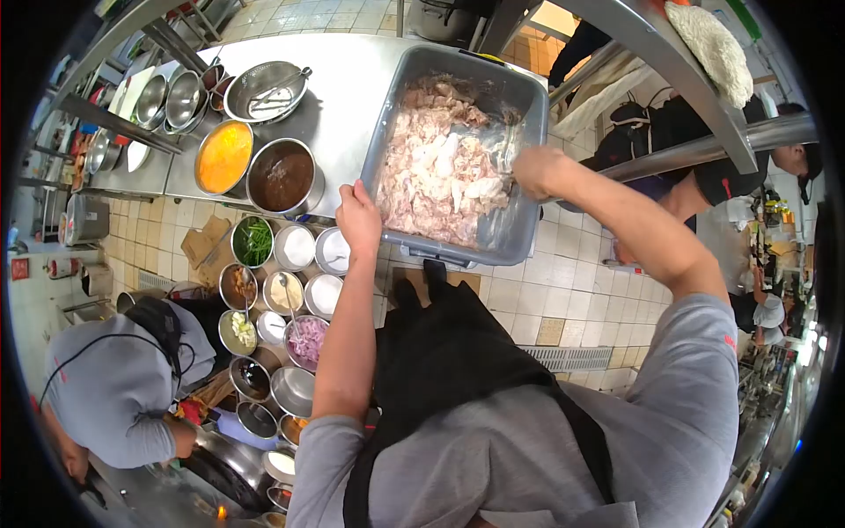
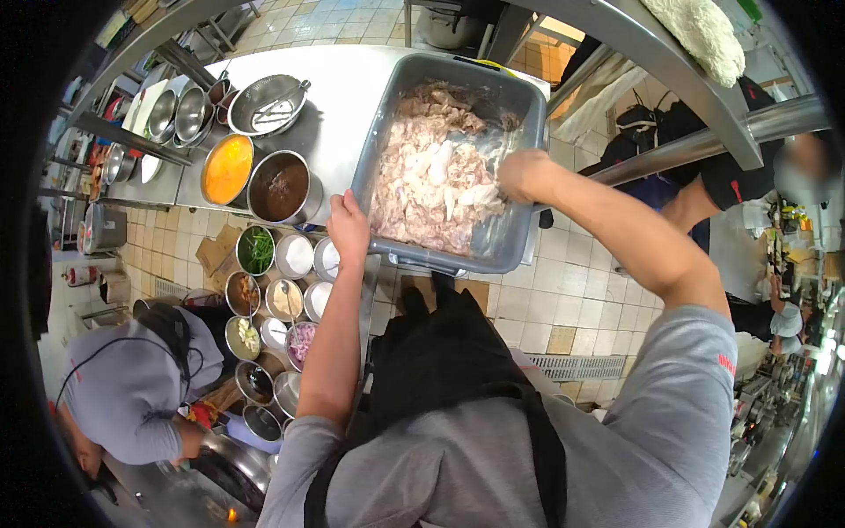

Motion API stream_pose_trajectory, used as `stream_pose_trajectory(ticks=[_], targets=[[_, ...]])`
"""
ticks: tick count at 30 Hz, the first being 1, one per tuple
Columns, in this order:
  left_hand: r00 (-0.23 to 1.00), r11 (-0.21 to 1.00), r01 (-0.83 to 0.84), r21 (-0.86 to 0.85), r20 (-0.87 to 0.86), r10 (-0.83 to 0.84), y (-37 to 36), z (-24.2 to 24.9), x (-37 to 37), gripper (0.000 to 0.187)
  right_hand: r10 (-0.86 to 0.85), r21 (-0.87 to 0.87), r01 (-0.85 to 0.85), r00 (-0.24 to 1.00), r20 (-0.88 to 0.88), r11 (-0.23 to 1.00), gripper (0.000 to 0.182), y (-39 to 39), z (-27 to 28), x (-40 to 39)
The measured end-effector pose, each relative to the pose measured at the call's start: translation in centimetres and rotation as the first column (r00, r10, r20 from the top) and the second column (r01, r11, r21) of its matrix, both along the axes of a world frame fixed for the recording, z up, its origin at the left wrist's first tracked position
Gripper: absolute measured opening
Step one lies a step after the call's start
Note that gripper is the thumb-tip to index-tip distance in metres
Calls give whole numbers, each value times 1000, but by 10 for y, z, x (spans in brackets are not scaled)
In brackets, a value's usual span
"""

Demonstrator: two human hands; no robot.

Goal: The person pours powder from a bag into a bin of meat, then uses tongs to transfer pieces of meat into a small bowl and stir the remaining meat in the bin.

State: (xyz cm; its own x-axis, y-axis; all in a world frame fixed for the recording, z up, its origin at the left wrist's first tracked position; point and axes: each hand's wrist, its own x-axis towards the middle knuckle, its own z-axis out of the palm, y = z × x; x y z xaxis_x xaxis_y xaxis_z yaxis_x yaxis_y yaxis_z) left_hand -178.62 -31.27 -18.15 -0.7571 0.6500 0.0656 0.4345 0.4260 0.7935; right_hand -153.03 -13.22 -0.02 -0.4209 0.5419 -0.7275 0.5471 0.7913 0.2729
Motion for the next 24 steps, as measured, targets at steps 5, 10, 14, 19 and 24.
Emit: stream_pose_trajectory(ticks=[5,10,14,19,24], targets=[[1000,1000,7,-1,-9,-7,-2,-3,-1,38,-152,-176,138,986,-68,975,24,-34,2,45],[999,999,33,-11,10,-33,-1,-2,-4,38,-193,-337,109,955,-227,935,31,-72,-26,52],[997,996,76,-52,24,-75,-2,3,-5,39,-402,-417,219,811,-425,882,34,-85,-56,13],[995,995,101,-23,21,-100,-3,5,-8,39,-551,-437,343,609,-571,831,35,-35,-119,-50],[998,998,60,-27,6,-60,-2,7,-4,40,-527,-240,502,571,-630,831,33,39,-113,-68]])
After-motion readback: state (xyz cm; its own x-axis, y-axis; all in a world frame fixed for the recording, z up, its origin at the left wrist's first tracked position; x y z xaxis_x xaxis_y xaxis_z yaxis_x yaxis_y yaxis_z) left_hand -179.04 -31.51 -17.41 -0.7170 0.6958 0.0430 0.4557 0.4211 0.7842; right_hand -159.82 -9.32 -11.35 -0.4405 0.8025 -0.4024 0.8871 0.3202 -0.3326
